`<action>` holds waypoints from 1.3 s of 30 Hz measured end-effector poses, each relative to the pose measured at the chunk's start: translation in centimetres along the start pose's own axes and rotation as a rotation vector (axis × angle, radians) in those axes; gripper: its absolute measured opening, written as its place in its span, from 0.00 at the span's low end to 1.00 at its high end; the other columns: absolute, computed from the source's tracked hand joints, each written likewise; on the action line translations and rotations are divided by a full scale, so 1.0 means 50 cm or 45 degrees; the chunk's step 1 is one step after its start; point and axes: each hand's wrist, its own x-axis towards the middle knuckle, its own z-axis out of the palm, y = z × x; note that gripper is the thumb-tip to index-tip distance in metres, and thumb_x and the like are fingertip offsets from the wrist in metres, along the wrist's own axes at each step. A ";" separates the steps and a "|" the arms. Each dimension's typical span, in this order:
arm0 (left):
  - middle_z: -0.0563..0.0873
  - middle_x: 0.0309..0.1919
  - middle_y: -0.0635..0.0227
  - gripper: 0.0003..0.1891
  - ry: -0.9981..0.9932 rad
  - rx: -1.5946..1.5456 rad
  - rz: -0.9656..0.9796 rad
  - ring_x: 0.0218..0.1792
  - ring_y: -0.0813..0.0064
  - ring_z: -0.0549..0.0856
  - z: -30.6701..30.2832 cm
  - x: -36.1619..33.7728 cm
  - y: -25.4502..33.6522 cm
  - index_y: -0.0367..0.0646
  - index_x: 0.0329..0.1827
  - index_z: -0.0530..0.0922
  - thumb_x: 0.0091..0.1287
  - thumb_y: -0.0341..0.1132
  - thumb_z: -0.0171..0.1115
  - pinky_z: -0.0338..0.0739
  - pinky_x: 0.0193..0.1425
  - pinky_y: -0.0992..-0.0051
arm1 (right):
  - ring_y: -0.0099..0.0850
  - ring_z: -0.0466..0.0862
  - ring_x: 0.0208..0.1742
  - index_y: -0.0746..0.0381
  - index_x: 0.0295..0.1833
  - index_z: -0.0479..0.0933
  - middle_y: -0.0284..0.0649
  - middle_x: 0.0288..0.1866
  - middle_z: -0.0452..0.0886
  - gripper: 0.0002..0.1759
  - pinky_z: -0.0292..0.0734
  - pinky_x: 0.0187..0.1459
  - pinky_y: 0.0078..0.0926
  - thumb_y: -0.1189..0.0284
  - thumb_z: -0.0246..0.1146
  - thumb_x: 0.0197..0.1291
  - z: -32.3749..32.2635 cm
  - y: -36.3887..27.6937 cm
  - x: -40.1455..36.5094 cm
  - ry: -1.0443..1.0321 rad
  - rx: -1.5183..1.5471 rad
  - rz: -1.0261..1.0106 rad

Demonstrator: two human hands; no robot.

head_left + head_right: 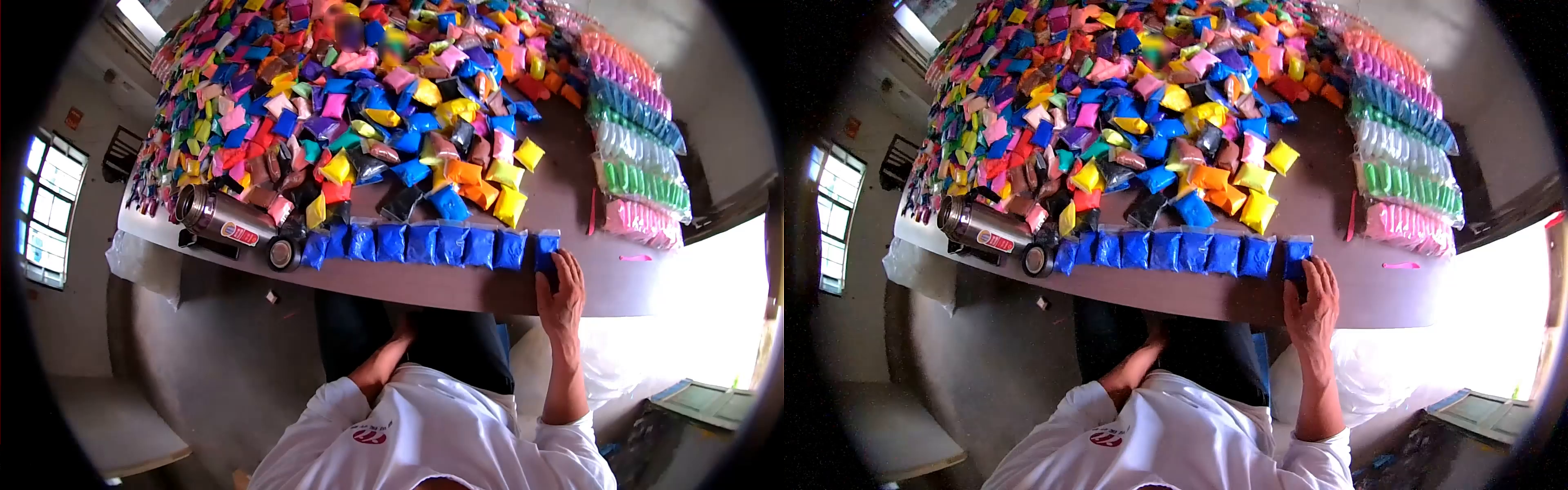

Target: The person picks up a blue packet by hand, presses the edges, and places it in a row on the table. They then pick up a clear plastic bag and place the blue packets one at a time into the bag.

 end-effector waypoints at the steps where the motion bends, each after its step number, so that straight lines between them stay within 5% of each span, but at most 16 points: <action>1: 0.83 0.42 0.42 0.15 0.008 0.013 0.018 0.48 0.50 0.82 0.003 0.001 -0.007 0.34 0.43 0.81 0.66 0.33 0.47 0.76 0.51 0.58 | 0.49 0.70 0.65 0.66 0.55 0.75 0.51 0.61 0.74 0.21 0.64 0.66 0.42 0.72 0.64 0.54 0.004 -0.003 0.000 0.016 -0.021 -0.017; 7: 0.83 0.43 0.42 0.15 0.046 0.114 0.139 0.49 0.49 0.82 0.031 0.006 -0.070 0.34 0.43 0.81 0.66 0.33 0.47 0.76 0.52 0.57 | 0.48 0.73 0.62 0.66 0.51 0.77 0.50 0.59 0.76 0.18 0.66 0.64 0.40 0.72 0.63 0.55 0.002 -0.043 0.026 0.051 -0.190 -0.039; 9: 0.83 0.31 0.50 0.09 0.077 0.756 0.741 0.37 0.54 0.83 0.054 0.034 -0.141 0.40 0.32 0.81 0.59 0.32 0.52 0.77 0.43 0.59 | 0.47 0.75 0.60 0.66 0.48 0.79 0.49 0.58 0.77 0.16 0.69 0.62 0.39 0.72 0.65 0.54 -0.002 -0.070 0.055 0.095 -0.168 -0.060; 12: 0.79 0.23 0.58 0.05 0.242 1.127 1.072 0.27 0.62 0.80 0.192 0.118 -0.359 0.45 0.24 0.78 0.54 0.31 0.54 0.75 0.32 0.63 | 0.46 0.80 0.54 0.67 0.46 0.80 0.49 0.54 0.80 0.14 0.74 0.56 0.37 0.72 0.65 0.54 0.000 -0.143 0.101 -0.105 0.115 -0.088; 15: 0.79 0.22 0.57 0.05 0.084 0.990 0.977 0.25 0.60 0.80 0.046 0.028 -0.139 0.46 0.24 0.78 0.55 0.31 0.55 0.75 0.27 0.63 | 0.48 0.80 0.52 0.67 0.47 0.79 0.50 0.52 0.80 0.16 0.75 0.54 0.36 0.71 0.66 0.54 0.027 -0.235 0.147 -0.353 0.251 -0.180; 19: 0.81 0.24 0.57 0.06 0.290 0.884 0.907 0.26 0.58 0.81 0.045 0.020 -0.100 0.45 0.27 0.80 0.57 0.34 0.56 0.76 0.25 0.63 | 0.50 0.81 0.47 0.66 0.48 0.77 0.52 0.44 0.81 0.16 0.76 0.48 0.39 0.71 0.65 0.54 0.116 -0.331 0.218 -0.422 0.345 -0.578; 21: 0.83 0.27 0.57 0.11 0.314 0.391 0.881 0.30 0.56 0.83 0.056 0.032 -0.119 0.44 0.33 0.82 0.63 0.42 0.57 0.78 0.32 0.63 | 0.51 0.81 0.43 0.66 0.47 0.77 0.52 0.40 0.81 0.15 0.75 0.45 0.41 0.71 0.65 0.55 0.170 -0.376 0.284 -0.222 0.241 -0.817; 22: 0.83 0.27 0.57 0.11 0.315 0.393 0.869 0.30 0.56 0.83 0.061 0.028 -0.116 0.44 0.33 0.82 0.63 0.42 0.57 0.78 0.32 0.63 | 0.52 0.81 0.42 0.66 0.47 0.77 0.52 0.40 0.81 0.16 0.75 0.44 0.42 0.70 0.65 0.54 0.205 -0.395 0.321 -0.218 0.338 -0.773; 24: 0.85 0.29 0.59 0.16 0.049 -0.395 0.010 0.33 0.58 0.84 0.060 0.023 -0.095 0.42 0.38 0.82 0.66 0.47 0.57 0.79 0.37 0.64 | 0.52 0.81 0.42 0.65 0.48 0.77 0.53 0.39 0.81 0.17 0.75 0.44 0.44 0.69 0.65 0.54 0.265 -0.440 0.401 -0.108 0.433 -0.734; 29: 0.84 0.26 0.64 0.17 -0.118 -0.592 -0.198 0.30 0.68 0.83 -0.002 0.017 -0.046 0.40 0.33 0.80 0.65 0.48 0.60 0.77 0.36 0.70 | 0.50 0.82 0.45 0.65 0.50 0.77 0.54 0.42 0.82 0.19 0.77 0.45 0.40 0.66 0.60 0.55 0.380 -0.516 0.591 0.205 0.254 -0.670; 33: 0.83 0.25 0.69 0.18 0.018 -0.634 -0.025 0.27 0.77 0.81 -0.023 0.009 -0.033 0.41 0.29 0.76 0.65 0.49 0.61 0.75 0.29 0.76 | 0.49 0.81 0.49 0.59 0.49 0.80 0.53 0.45 0.82 0.17 0.76 0.50 0.43 0.65 0.59 0.54 0.441 -0.530 0.664 0.128 0.117 -0.453; 35: 0.83 0.26 0.69 0.18 0.032 -0.643 -0.068 0.27 0.77 0.81 -0.031 0.003 -0.036 0.41 0.30 0.76 0.65 0.49 0.61 0.75 0.28 0.76 | 0.48 0.81 0.49 0.56 0.45 0.82 0.51 0.46 0.82 0.15 0.76 0.50 0.42 0.64 0.59 0.55 0.469 -0.514 0.692 -0.137 -0.069 -0.447; 39: 0.84 0.29 0.68 0.18 -0.069 -0.698 -0.272 0.26 0.78 0.81 -0.049 0.003 -0.032 0.42 0.34 0.77 0.65 0.50 0.61 0.74 0.27 0.78 | 0.51 0.83 0.43 0.58 0.41 0.82 0.53 0.40 0.82 0.14 0.78 0.45 0.44 0.64 0.54 0.58 0.433 -0.506 0.703 0.098 0.190 -0.425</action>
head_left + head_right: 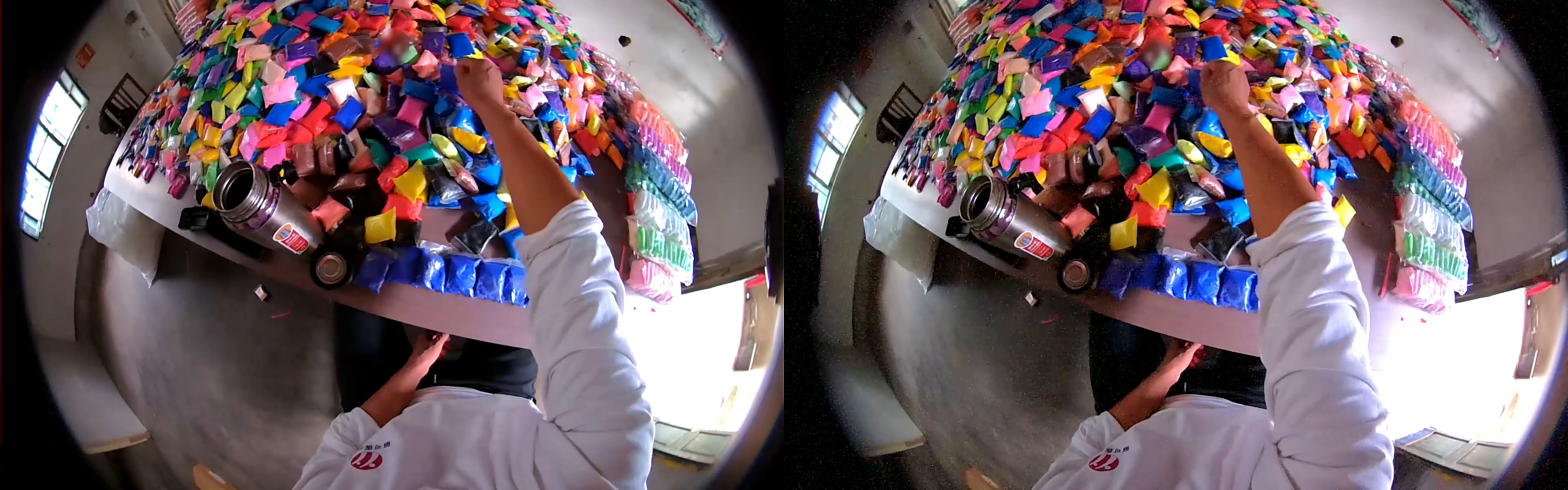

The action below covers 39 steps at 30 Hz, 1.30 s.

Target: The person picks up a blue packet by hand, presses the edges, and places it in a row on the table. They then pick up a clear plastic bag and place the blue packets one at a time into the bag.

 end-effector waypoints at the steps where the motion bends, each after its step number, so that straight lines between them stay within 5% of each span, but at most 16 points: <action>1: 0.85 0.29 0.68 0.18 -0.061 -0.026 -0.158 0.26 0.78 0.81 -0.002 -0.002 0.004 0.42 0.34 0.77 0.65 0.51 0.61 0.74 0.27 0.78 | 0.51 0.83 0.39 0.58 0.41 0.82 0.53 0.37 0.82 0.13 0.79 0.42 0.41 0.63 0.58 0.58 -0.026 0.000 0.004 -0.003 0.187 0.072; 4: 0.85 0.30 0.68 0.18 0.037 0.028 0.014 0.26 0.79 0.81 0.010 -0.015 0.017 0.42 0.36 0.79 0.65 0.51 0.62 0.74 0.27 0.78 | 0.39 0.84 0.29 0.68 0.40 0.79 0.46 0.30 0.82 0.13 0.79 0.34 0.34 0.67 0.62 0.60 -0.102 0.004 -0.020 -0.077 0.765 0.182; 5: 0.85 0.30 0.68 0.18 -0.093 -0.021 -0.107 0.26 0.79 0.81 0.004 -0.001 -0.001 0.42 0.35 0.79 0.64 0.51 0.62 0.73 0.26 0.79 | 0.31 0.82 0.29 0.72 0.42 0.77 0.41 0.29 0.81 0.15 0.80 0.32 0.30 0.68 0.58 0.64 -0.148 -0.001 -0.059 -0.223 1.143 0.267; 6: 0.84 0.29 0.69 0.17 -0.092 -0.029 -0.139 0.26 0.80 0.81 0.008 -0.001 0.009 0.44 0.29 0.76 0.63 0.49 0.64 0.73 0.26 0.79 | 0.26 0.82 0.32 0.67 0.50 0.74 0.36 0.36 0.79 0.14 0.83 0.33 0.23 0.68 0.57 0.67 -0.198 -0.012 -0.092 -0.410 1.108 0.335; 8: 0.84 0.30 0.68 0.13 -0.056 0.013 -0.104 0.25 0.77 0.81 0.016 -0.005 0.017 0.41 0.37 0.80 0.62 0.43 0.64 0.75 0.29 0.75 | 0.26 0.81 0.30 0.67 0.48 0.74 0.37 0.35 0.78 0.13 0.82 0.33 0.23 0.67 0.56 0.68 -0.247 -0.002 -0.181 -0.392 1.263 0.290; 9: 0.83 0.27 0.69 0.17 -0.091 -0.105 -0.050 0.26 0.81 0.80 0.021 -0.005 0.015 0.49 0.23 0.67 0.62 0.43 0.66 0.72 0.25 0.81 | 0.25 0.80 0.31 0.67 0.48 0.74 0.37 0.35 0.78 0.13 0.81 0.33 0.23 0.66 0.56 0.68 -0.277 -0.009 -0.230 -0.392 1.192 0.300; 10: 0.82 0.26 0.70 0.17 -0.131 -0.026 -0.076 0.24 0.82 0.79 0.024 -0.003 0.020 0.49 0.22 0.67 0.63 0.42 0.65 0.72 0.24 0.81 | 0.25 0.80 0.31 0.66 0.47 0.74 0.37 0.35 0.78 0.13 0.80 0.33 0.23 0.66 0.56 0.68 -0.309 -0.015 -0.281 -0.396 1.122 0.317; 14: 0.80 0.24 0.71 0.15 -0.325 -0.044 0.035 0.23 0.83 0.77 0.032 -0.060 0.083 0.46 0.27 0.73 0.66 0.45 0.60 0.71 0.28 0.82 | 0.19 0.72 0.29 0.65 0.42 0.73 0.29 0.29 0.71 0.12 0.73 0.32 0.20 0.65 0.57 0.69 -0.375 -0.001 -0.487 -0.407 1.299 0.444; 18: 0.81 0.26 0.70 0.22 -0.500 -0.055 0.167 0.27 0.83 0.78 0.019 -0.104 0.103 0.43 0.34 0.77 0.70 0.55 0.51 0.72 0.35 0.81 | 0.16 0.72 0.30 0.65 0.41 0.74 0.27 0.28 0.72 0.11 0.71 0.31 0.16 0.67 0.58 0.68 -0.418 0.011 -0.675 -0.433 1.444 0.651; 23: 0.82 0.33 0.70 0.22 -0.638 -0.219 0.206 0.31 0.82 0.78 0.039 -0.187 0.119 0.42 0.38 0.77 0.72 0.54 0.48 0.73 0.39 0.80 | 0.15 0.73 0.28 0.64 0.40 0.75 0.28 0.30 0.76 0.07 0.71 0.30 0.14 0.70 0.61 0.66 -0.435 0.008 -0.831 -0.502 1.453 0.878; 28: 0.81 0.32 0.71 0.23 -0.663 0.126 0.448 0.32 0.82 0.77 0.082 -0.229 0.176 0.41 0.37 0.77 0.72 0.54 0.48 0.72 0.40 0.79 | 0.15 0.73 0.28 0.64 0.40 0.75 0.28 0.29 0.77 0.07 0.68 0.29 0.14 0.70 0.62 0.65 -0.439 0.018 -0.893 -0.405 1.600 0.998; 32: 0.80 0.30 0.70 0.22 -0.600 0.144 0.470 0.32 0.82 0.76 0.080 -0.237 0.177 0.39 0.37 0.78 0.71 0.53 0.52 0.72 0.40 0.80 | 0.15 0.72 0.30 0.66 0.40 0.75 0.28 0.30 0.77 0.06 0.68 0.31 0.14 0.74 0.62 0.64 -0.458 0.027 -0.915 -0.336 1.344 0.886; 39: 0.80 0.28 0.70 0.22 -0.668 0.192 0.420 0.31 0.81 0.76 0.094 -0.261 0.170 0.37 0.37 0.78 0.70 0.52 0.54 0.72 0.38 0.80 | 0.14 0.73 0.31 0.66 0.40 0.76 0.28 0.30 0.77 0.07 0.69 0.31 0.14 0.72 0.63 0.63 -0.465 0.001 -0.928 -0.323 1.472 0.960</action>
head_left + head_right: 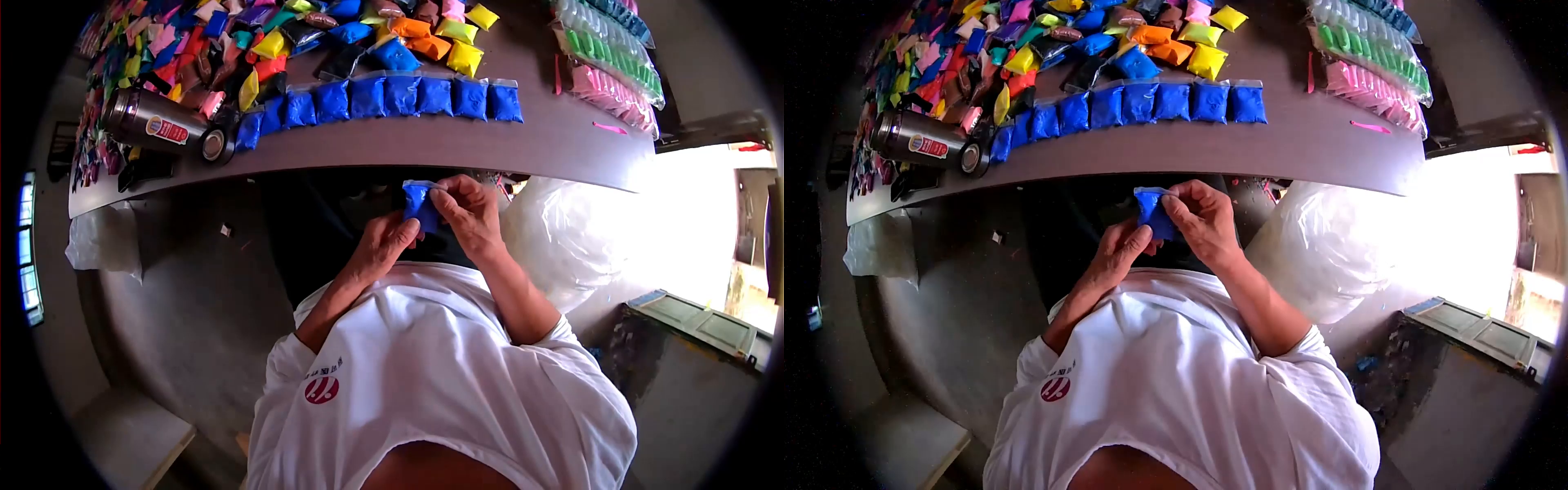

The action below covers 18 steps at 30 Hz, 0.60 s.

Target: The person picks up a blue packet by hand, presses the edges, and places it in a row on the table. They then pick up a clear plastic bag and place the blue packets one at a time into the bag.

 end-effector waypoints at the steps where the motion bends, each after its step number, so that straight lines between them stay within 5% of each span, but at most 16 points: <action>1: 0.80 0.28 0.70 0.22 0.003 0.000 0.002 0.31 0.81 0.76 -0.001 -0.002 -0.001 0.37 0.37 0.78 0.70 0.52 0.54 0.72 0.38 0.80 | 0.14 0.73 0.30 0.65 0.40 0.76 0.28 0.30 0.78 0.08 0.68 0.30 0.14 0.71 0.63 0.63 0.003 0.001 -0.001 0.004 0.000 0.043; 5: 0.80 0.28 0.69 0.23 0.096 0.056 -0.019 0.30 0.82 0.76 -0.003 -0.011 -0.003 0.36 0.40 0.78 0.71 0.51 0.53 0.72 0.37 0.81 | 0.14 0.73 0.28 0.63 0.40 0.76 0.28 0.29 0.78 0.11 0.65 0.26 0.13 0.66 0.64 0.63 0.010 0.008 0.000 -0.210 0.027 0.187; 12: 0.83 0.30 0.68 0.24 0.120 0.060 -0.058 0.31 0.82 0.79 0.002 -0.023 -0.010 0.37 0.44 0.78 0.71 0.53 0.51 0.75 0.38 0.81 | 0.17 0.76 0.26 0.61 0.41 0.75 0.29 0.28 0.78 0.12 0.66 0.26 0.13 0.62 0.63 0.64 0.037 0.022 -0.011 -0.308 0.326 0.176; 18: 0.82 0.28 0.68 0.25 0.107 0.076 -0.062 0.30 0.81 0.78 0.001 -0.026 -0.009 0.37 0.40 0.78 0.71 0.54 0.51 0.75 0.37 0.80 | 0.21 0.78 0.24 0.62 0.38 0.73 0.32 0.27 0.78 0.14 0.69 0.24 0.15 0.62 0.63 0.64 0.027 0.032 -0.010 -0.269 0.183 0.318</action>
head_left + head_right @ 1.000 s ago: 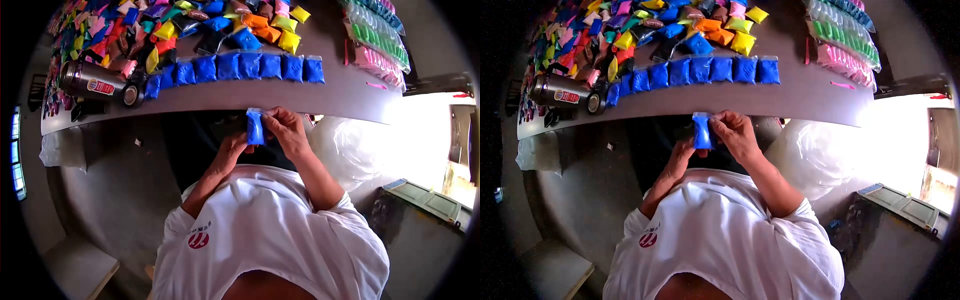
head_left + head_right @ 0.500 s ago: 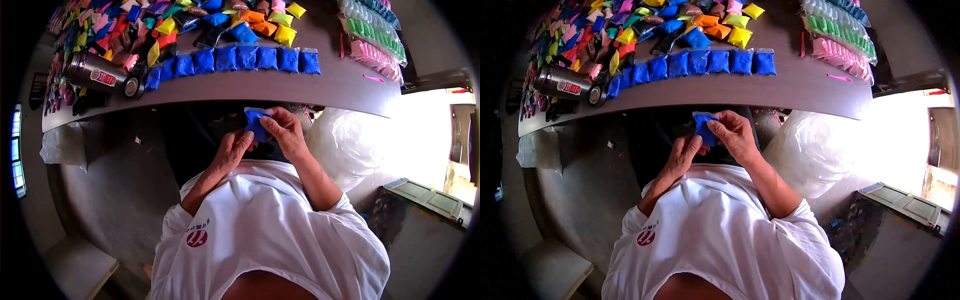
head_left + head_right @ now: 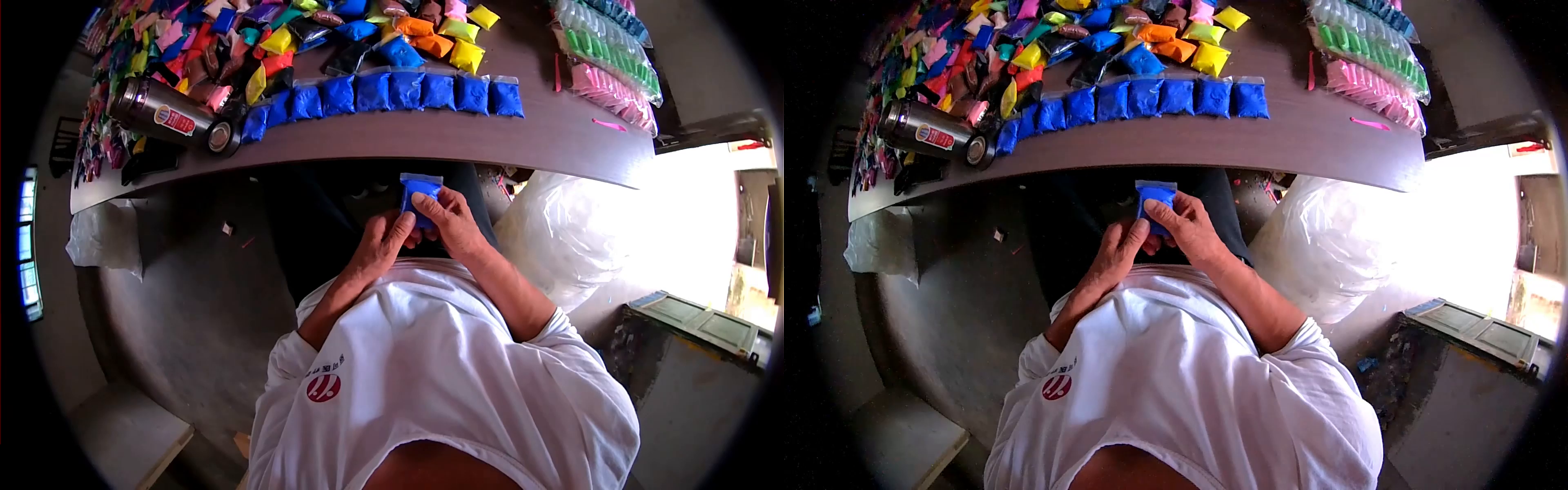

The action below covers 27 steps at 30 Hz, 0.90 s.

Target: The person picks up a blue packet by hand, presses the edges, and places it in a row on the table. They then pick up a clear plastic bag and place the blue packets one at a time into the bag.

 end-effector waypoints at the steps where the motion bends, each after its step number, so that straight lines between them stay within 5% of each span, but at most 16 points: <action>1: 0.82 0.28 0.68 0.25 -0.002 0.002 0.001 0.30 0.81 0.78 0.001 0.000 -0.002 0.37 0.40 0.78 0.71 0.54 0.51 0.75 0.37 0.80 | 0.21 0.78 0.24 0.62 0.38 0.73 0.32 0.27 0.78 0.14 0.69 0.24 0.15 0.62 0.63 0.64 0.001 0.002 -0.001 0.001 0.001 -0.003; 6: 0.81 0.27 0.68 0.24 -0.054 0.008 -0.031 0.29 0.81 0.77 0.009 0.001 0.003 0.37 0.37 0.77 0.71 0.54 0.51 0.74 0.37 0.80 | 0.24 0.77 0.20 0.65 0.36 0.73 0.36 0.24 0.77 0.14 0.74 0.23 0.21 0.63 0.60 0.66 -0.002 0.010 0.000 -0.050 0.115 -0.057; 19: 0.80 0.27 0.69 0.24 -0.079 0.001 0.010 0.29 0.82 0.76 0.007 0.008 -0.009 0.36 0.37 0.78 0.71 0.54 0.52 0.73 0.36 0.80 | 0.18 0.78 0.27 0.63 0.36 0.76 0.34 0.26 0.80 0.18 0.71 0.29 0.15 0.58 0.58 0.67 -0.026 0.006 -0.016 -0.065 -0.153 -0.112; 22: 0.80 0.28 0.69 0.25 0.051 -0.144 0.043 0.31 0.80 0.76 0.004 0.008 -0.002 0.38 0.36 0.78 0.70 0.55 0.52 0.71 0.38 0.79 | 0.19 0.79 0.29 0.64 0.37 0.76 0.34 0.28 0.80 0.15 0.72 0.29 0.16 0.62 0.61 0.66 -0.004 0.015 -0.016 -0.069 0.114 -0.133; 27: 0.79 0.32 0.70 0.25 0.186 -0.143 -0.060 0.34 0.80 0.75 -0.002 0.005 -0.011 0.38 0.39 0.79 0.70 0.56 0.51 0.69 0.42 0.77 | 0.19 0.77 0.30 0.64 0.37 0.77 0.34 0.31 0.81 0.10 0.73 0.32 0.16 0.69 0.69 0.58 0.017 0.022 -0.025 0.231 0.131 -0.135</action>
